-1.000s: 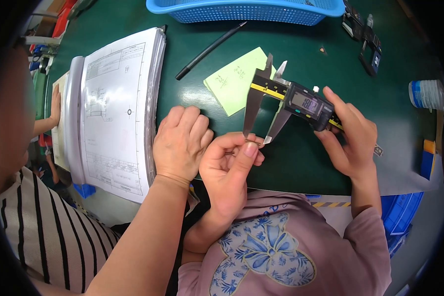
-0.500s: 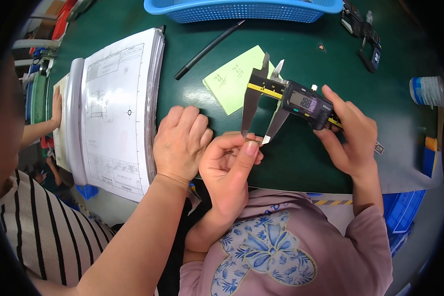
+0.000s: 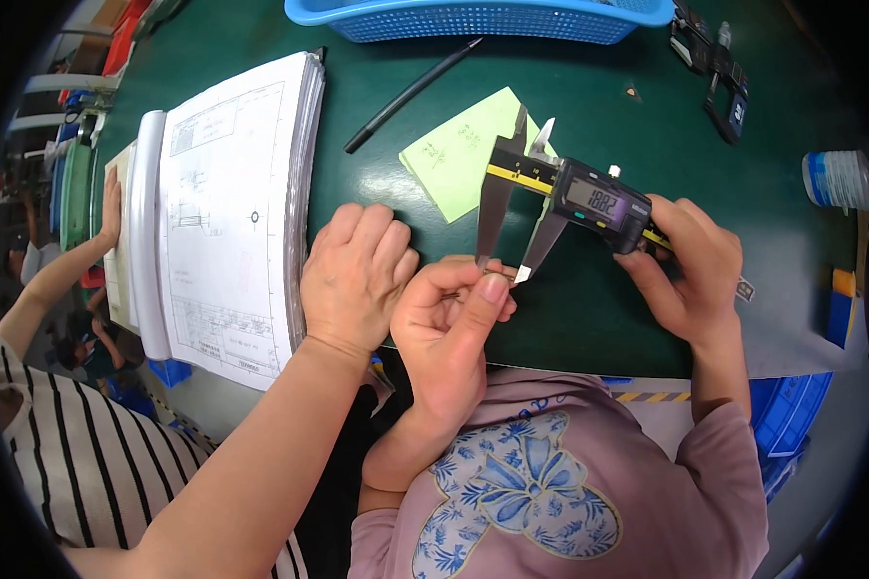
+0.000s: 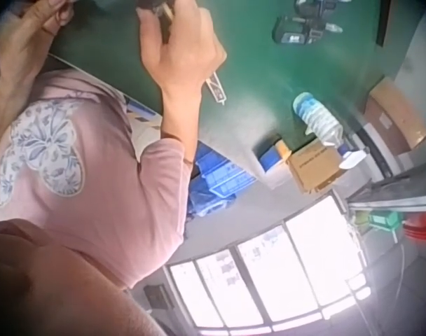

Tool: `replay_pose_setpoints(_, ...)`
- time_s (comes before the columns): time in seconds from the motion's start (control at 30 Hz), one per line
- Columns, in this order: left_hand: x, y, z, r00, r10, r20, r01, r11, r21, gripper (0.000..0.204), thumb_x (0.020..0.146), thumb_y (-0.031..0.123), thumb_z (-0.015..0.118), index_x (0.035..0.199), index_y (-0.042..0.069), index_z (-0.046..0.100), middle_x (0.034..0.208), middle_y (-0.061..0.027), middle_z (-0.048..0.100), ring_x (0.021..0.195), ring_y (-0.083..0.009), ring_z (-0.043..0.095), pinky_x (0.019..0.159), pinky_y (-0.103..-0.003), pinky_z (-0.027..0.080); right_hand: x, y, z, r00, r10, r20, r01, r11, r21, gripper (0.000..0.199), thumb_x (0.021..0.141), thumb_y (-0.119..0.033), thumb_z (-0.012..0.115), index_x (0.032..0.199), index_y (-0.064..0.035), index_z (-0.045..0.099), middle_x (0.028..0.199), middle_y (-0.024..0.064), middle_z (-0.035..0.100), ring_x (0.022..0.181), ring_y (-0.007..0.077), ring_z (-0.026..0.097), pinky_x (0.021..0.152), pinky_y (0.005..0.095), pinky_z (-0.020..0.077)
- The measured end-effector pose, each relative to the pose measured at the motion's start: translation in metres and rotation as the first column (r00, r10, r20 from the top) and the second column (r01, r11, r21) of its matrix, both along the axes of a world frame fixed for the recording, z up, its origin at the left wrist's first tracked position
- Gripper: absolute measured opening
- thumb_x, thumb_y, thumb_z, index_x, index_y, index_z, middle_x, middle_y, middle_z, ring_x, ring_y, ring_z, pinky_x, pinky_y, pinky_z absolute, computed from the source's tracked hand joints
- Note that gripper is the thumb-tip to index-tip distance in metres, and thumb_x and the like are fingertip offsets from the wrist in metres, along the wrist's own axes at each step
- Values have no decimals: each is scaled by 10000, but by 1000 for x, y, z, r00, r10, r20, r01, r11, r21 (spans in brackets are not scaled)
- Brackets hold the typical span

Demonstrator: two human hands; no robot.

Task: Using a digital micrometer and caliper to measure small metal hardware components against technical specifications in a manual.

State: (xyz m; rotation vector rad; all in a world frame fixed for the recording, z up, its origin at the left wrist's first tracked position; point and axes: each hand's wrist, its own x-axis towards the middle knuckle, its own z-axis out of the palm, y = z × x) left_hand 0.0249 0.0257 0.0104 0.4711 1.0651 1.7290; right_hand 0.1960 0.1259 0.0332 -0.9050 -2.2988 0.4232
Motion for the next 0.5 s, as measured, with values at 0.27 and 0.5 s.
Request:
replay_pose_setpoints(0.27,-2,0,1,998,-56,20,56,998,1,127,764,-7,546,879,-24,496,867,-117,554,663,-126,543,590,-214,453,1,-2,1,998,-65,23,65,998,-24,329,569,-180,709,822,-51,542,573,57,470,437,191,438,393,258,335)
replay_pose_setpoints(0.5,-10,1,4,987,-163,3,163,986,-38,302,786,78,477,1057,-41,419,974,-144,505,819,-190,544,668,-282,459,-3,-5,-4,987,-133,93,135,991,-23,300,600,-245,692,792,-68,545,575,37,480,441,197,465,395,269,353)
